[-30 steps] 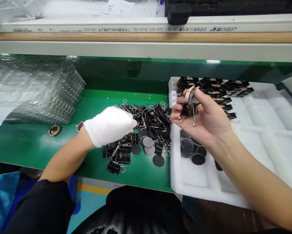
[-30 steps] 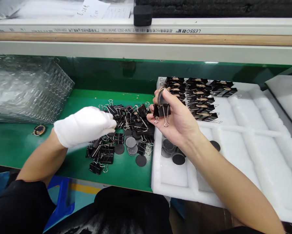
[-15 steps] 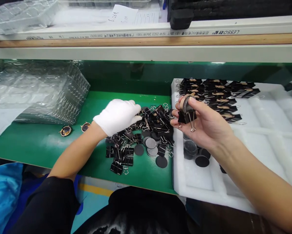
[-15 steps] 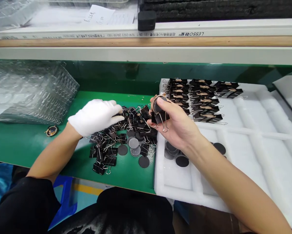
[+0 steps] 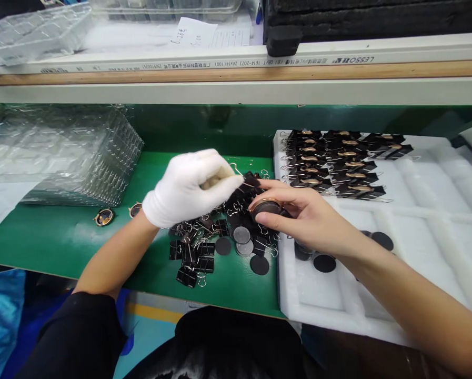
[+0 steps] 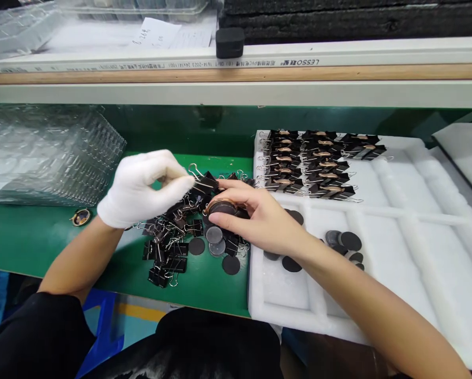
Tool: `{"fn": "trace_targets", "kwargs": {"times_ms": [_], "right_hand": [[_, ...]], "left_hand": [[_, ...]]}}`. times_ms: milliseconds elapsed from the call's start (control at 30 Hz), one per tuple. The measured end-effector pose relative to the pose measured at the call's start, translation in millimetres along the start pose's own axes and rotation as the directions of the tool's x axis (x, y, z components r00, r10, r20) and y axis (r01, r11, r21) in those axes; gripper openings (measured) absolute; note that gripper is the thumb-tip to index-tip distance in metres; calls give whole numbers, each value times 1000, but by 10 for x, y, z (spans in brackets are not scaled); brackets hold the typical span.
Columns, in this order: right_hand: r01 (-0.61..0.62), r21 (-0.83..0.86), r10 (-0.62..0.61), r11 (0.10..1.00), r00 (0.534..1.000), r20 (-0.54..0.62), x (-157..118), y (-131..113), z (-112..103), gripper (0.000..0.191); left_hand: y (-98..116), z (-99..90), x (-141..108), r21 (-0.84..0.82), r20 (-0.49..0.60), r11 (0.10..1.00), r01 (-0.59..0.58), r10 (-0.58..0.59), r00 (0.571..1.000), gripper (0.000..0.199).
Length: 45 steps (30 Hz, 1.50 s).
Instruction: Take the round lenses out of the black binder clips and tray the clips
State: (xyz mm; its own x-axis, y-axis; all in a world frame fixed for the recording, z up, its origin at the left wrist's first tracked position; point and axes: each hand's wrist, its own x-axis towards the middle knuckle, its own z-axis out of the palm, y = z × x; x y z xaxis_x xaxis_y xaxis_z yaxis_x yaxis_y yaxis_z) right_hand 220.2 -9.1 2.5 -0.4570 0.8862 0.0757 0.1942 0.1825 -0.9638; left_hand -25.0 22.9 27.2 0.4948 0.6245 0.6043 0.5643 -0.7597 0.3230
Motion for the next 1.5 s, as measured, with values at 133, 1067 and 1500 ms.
{"fn": "trace_targets", "kwargs": {"times_ms": [133,1067,1500], "right_hand": [[99,10,-99,995,993,-70,-24,-40,29,8],[-65,-118,69,991,997,28,33,-91,-356,13],[-133,-121,158,984,961,229,56,-40,-427,25]], "left_hand": [[158,71,-22,-41,-35,999,-24,22,999,40],[118,3,32,-160,421,938,309,-218,880,44],[184,150,-26,-298,498,876,378,-195,845,46]]}}
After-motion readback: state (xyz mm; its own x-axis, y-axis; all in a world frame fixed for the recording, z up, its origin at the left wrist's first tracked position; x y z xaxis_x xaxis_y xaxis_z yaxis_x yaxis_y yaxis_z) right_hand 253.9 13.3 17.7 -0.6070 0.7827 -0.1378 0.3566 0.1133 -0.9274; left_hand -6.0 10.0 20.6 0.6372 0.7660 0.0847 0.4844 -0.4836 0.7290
